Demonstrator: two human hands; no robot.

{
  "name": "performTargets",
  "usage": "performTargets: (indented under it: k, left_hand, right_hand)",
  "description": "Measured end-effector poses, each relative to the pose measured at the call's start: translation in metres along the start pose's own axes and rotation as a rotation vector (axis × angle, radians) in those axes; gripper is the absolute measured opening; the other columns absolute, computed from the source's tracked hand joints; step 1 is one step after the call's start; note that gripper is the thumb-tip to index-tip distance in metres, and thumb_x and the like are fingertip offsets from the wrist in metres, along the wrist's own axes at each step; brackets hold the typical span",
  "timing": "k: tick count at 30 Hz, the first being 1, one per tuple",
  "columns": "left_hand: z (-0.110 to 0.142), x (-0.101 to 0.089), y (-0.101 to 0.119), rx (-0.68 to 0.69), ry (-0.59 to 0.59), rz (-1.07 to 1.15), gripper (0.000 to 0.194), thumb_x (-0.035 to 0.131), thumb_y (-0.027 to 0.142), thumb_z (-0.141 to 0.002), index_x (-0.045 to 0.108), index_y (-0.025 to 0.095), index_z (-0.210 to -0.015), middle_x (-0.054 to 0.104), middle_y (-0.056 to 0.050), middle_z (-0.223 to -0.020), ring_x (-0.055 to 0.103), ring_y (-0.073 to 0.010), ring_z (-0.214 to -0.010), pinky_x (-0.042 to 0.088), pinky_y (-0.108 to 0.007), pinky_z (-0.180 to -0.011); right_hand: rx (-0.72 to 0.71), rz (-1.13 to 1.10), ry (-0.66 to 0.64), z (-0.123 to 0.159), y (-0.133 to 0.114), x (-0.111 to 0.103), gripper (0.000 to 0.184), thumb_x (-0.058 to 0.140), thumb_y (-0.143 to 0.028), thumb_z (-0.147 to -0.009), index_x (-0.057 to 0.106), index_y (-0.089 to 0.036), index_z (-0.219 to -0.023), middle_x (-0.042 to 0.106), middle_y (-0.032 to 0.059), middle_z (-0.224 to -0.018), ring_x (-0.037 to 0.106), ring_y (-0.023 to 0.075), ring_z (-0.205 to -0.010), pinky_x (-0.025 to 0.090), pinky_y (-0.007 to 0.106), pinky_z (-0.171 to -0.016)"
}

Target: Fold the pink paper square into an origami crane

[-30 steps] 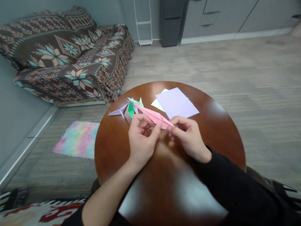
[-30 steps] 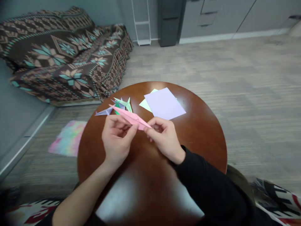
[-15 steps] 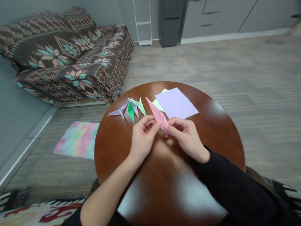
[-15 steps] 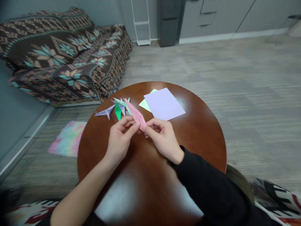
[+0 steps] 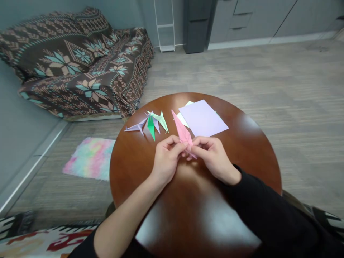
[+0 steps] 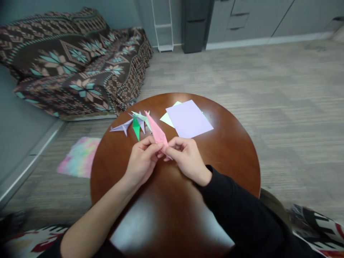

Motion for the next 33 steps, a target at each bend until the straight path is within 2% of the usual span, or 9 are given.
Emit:
performTargets:
  k: [5,9,12,15,18,22,26,29,33]
  left_hand:
    - [-0.0005,0.0011,0.0015,0.001,0.013,0.070,0.029,0.080,0.029,-0.081,0.063,0.015,-0.061,0.056,0.001,-0.061,0.050,-0.0093,-0.056,0.045,-0.022,-0.054]
    - [-0.0026,-0.0029,0.0035,0.004,0.006,0.033,0.030,0.074,0.042,-0.086,0.073,0.014,-0.074,0.066,-0.004,-0.073,0.058,-0.0129,-0.064,0.050,-0.026,-0.059]
    - [-0.0027,-0.0055,0.0036,0.057,0.010,-0.111,0.019,0.084,0.032,-0.077,0.074,0.017,-0.083,0.069,-0.001,-0.078,0.061,-0.0126,-0.066,0.051,-0.025,-0.064]
    - [-0.0025,-0.0066,0.0019,0.089,0.029,-0.156,0.015,0.085,0.023,-0.073,0.072,0.017,-0.079,0.068,0.001,-0.074,0.059,-0.0113,-0.065,0.050,-0.024,-0.065]
    - [-0.0029,-0.0062,0.0003,0.076,0.051,-0.088,0.014,0.084,0.021,-0.072,0.071,0.017,-0.074,0.065,0.002,-0.068,0.056,-0.0104,-0.063,0.047,-0.023,-0.064]
    - [-0.0038,-0.0041,0.0003,0.026,0.075,0.044,0.024,0.082,0.023,-0.074,0.064,0.015,-0.060,0.059,0.002,-0.062,0.050,-0.0087,-0.060,0.044,-0.021,-0.060]
    - [-0.0039,-0.0028,0.0012,0.026,0.046,0.092,0.023,0.078,0.024,-0.080,0.064,0.015,-0.063,0.057,0.002,-0.064,0.050,-0.0089,-0.060,0.044,-0.021,-0.059]
    - [-0.0037,-0.0040,0.0024,0.064,-0.008,-0.018,0.022,0.076,0.031,-0.085,0.069,0.016,-0.070,0.060,0.001,-0.067,0.053,-0.0104,-0.061,0.045,-0.023,-0.059]
    - [-0.0032,-0.0061,0.0047,0.107,0.007,-0.275,0.016,0.081,0.026,-0.080,0.072,0.017,-0.071,0.063,0.002,-0.065,0.054,-0.0104,-0.057,0.044,-0.023,-0.058]
  right_hand:
    - [0.054,-0.085,0.013,-0.0002,0.0044,-0.0001,0.031,0.091,-0.034,-0.071,0.069,-0.017,-0.056,0.067,0.0002,-0.059,0.066,0.0142,-0.062,0.060,0.026,-0.061]
    - [0.045,-0.059,0.043,-0.0002,0.0052,-0.0008,0.030,0.090,-0.035,-0.072,0.070,-0.017,-0.058,0.067,-0.0006,-0.057,0.062,0.0118,-0.055,0.059,0.026,-0.059]
    - [0.026,-0.020,0.059,-0.0009,0.0048,-0.0021,0.030,0.089,-0.035,-0.072,0.070,-0.017,-0.059,0.068,-0.0002,-0.057,0.061,0.0121,-0.054,0.058,0.026,-0.059]
    - [0.021,-0.014,0.054,-0.0012,0.0049,-0.0027,0.029,0.090,-0.034,-0.070,0.070,-0.017,-0.059,0.065,-0.0016,-0.056,0.058,0.0112,-0.053,0.059,0.027,-0.058]
    - [0.018,-0.002,0.043,-0.0008,0.0051,-0.0021,0.029,0.090,-0.035,-0.070,0.070,-0.017,-0.059,0.062,-0.0023,-0.055,0.056,0.0110,-0.053,0.060,0.028,-0.059]
    - [0.029,0.006,0.027,-0.0001,0.0058,0.0000,0.030,0.087,-0.032,-0.072,0.066,-0.018,-0.055,0.059,-0.0030,-0.053,0.054,0.0106,-0.052,0.060,0.028,-0.058]
    - [0.043,-0.024,0.030,-0.0005,0.0063,-0.0001,0.029,0.088,-0.030,-0.071,0.067,-0.017,-0.055,0.061,-0.0029,-0.054,0.055,0.0102,-0.052,0.059,0.026,-0.058]
    - [0.044,-0.033,0.045,-0.0018,0.0068,-0.0018,0.029,0.089,-0.032,-0.070,0.068,-0.017,-0.056,0.064,-0.0020,-0.054,0.058,0.0112,-0.053,0.058,0.026,-0.057]
    - [0.039,-0.035,0.060,-0.0025,0.0084,-0.0028,0.025,0.088,-0.031,-0.070,0.070,-0.017,-0.060,0.067,-0.0014,-0.056,0.059,0.0110,-0.052,0.058,0.025,-0.057]
Point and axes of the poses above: each hand's wrist, its own z-axis away from the middle knuckle, its own x-axis out of the palm, y = z × x, the point moved 2 cm from there along -z, towards the middle knuckle
